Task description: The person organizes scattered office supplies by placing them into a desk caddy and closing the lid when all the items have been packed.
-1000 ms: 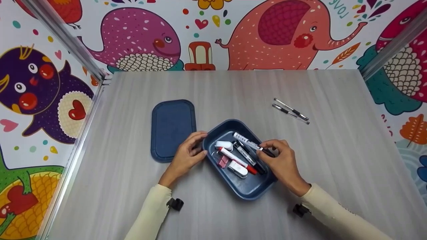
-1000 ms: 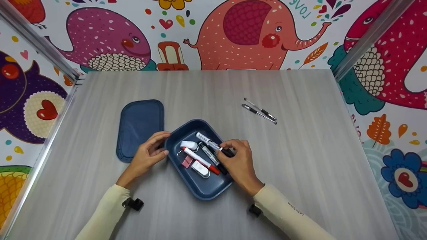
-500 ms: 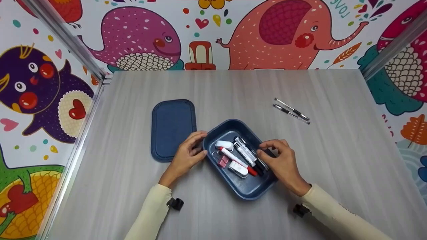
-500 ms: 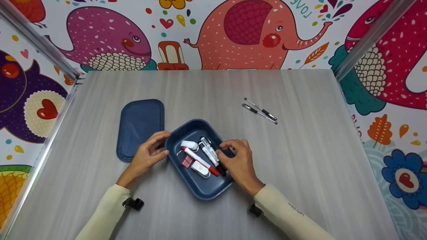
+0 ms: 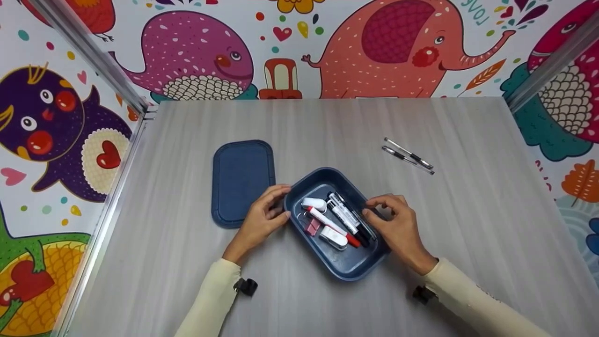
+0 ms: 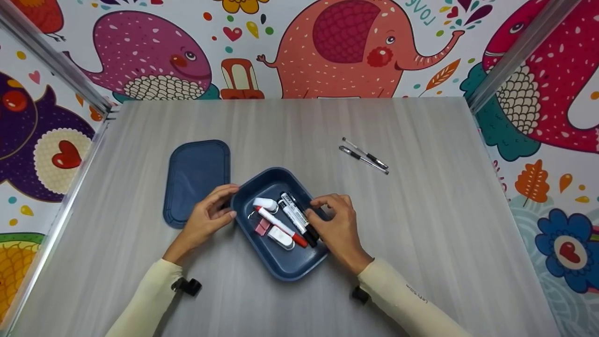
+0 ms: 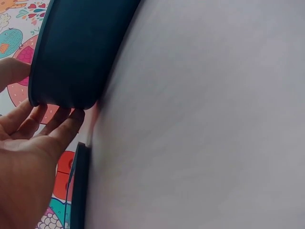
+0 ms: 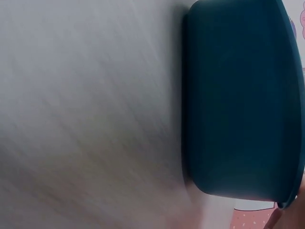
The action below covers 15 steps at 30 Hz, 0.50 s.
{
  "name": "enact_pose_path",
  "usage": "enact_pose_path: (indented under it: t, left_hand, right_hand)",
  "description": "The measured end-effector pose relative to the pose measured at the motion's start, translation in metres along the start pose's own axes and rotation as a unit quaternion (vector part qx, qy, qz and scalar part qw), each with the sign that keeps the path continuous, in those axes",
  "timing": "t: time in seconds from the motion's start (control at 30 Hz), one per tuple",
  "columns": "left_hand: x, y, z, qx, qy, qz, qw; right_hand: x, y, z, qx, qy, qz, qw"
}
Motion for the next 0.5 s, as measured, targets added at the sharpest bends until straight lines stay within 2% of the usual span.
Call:
enact_pose_path:
  t: [0.27,0.5]
  left_hand:
    - [0.001,0.0,0.001,-0.001,0.005,-0.004,1.0]
    - [0.0,0.001,0.001,-0.001,0.008,-0.008,0.9999]
  right_hand:
    - [0.001,0.007,-0.006,0.01,0.025,0.013,0.9995]
    - [0.007,0.013,-0.011,0.025,0.028,0.025,0.999]
Point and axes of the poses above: each hand's wrist, its own z-axis away from the middle knuckle, its own y-axis out of the back of the hand, x = y × z, the point moved 10 cm from there along -z, towards the middle knuckle, and after that the axes turned 4 degrees about x, right-handed, at the moved point
